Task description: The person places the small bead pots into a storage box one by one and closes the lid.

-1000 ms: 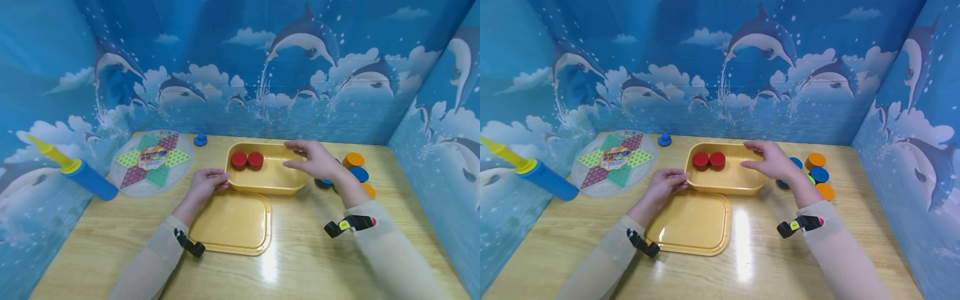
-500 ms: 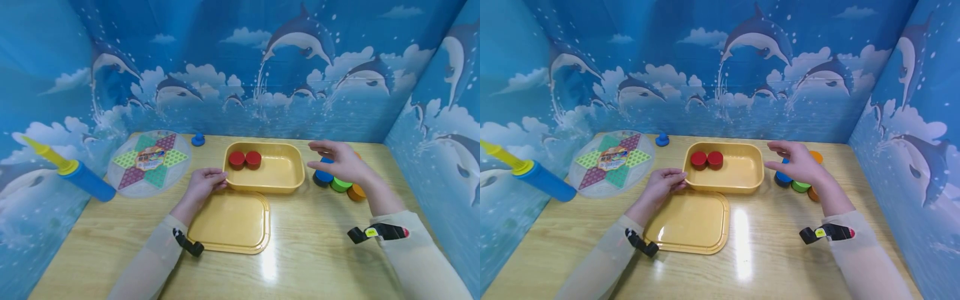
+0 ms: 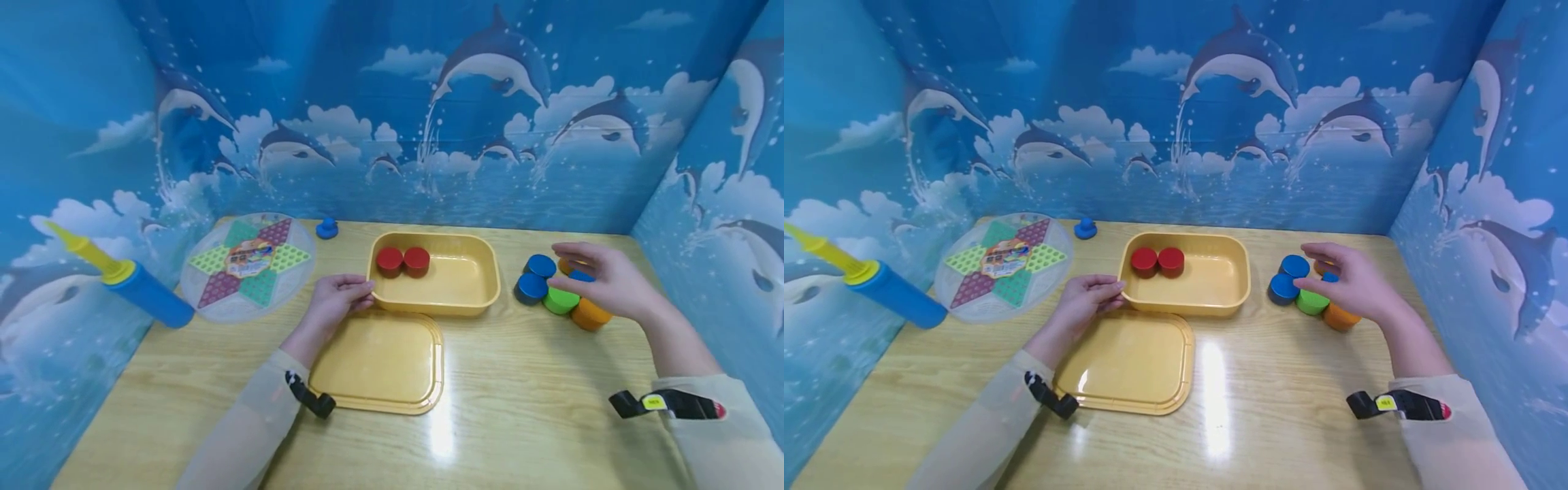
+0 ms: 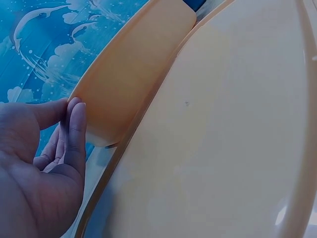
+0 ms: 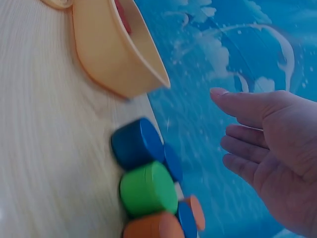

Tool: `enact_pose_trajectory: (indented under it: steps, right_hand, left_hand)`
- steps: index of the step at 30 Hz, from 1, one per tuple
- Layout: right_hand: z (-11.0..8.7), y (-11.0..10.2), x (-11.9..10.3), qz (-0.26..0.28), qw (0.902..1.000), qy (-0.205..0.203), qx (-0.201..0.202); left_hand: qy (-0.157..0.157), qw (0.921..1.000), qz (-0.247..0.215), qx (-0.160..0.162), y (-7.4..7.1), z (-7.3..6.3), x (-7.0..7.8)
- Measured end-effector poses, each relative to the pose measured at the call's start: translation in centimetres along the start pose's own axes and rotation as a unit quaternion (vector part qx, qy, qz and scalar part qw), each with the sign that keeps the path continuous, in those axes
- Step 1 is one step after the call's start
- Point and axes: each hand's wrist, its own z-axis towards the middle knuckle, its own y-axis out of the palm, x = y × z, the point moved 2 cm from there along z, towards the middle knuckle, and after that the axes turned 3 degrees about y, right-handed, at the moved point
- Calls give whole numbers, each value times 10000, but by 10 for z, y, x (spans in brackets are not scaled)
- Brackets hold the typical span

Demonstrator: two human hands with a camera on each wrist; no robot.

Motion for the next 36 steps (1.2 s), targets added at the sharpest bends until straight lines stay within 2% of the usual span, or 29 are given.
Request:
enact_pose_trajectory:
  steps: [6,13,18,26,36]
  right_hand:
    - [-20,-9,29,-144,9996,19,226]
    - [-39,-13,60,-201,9977,636,157]
    - [-47,-7,78,-160,9959,886,98]
    - [-54,1,89,-3,9949,1002,64]
    - [-60,12,100,140,9901,1392,131]
  left_hand:
    - [-36,10000,-30,10,1,0,1]
    - [-55,10000,-64,12,1,0,1]
    - [-74,10000,-34,12,1,0,2]
    - [-119,9999,46,51,3,0,2]
    - [-241,9996,115,99,4,-1,4]
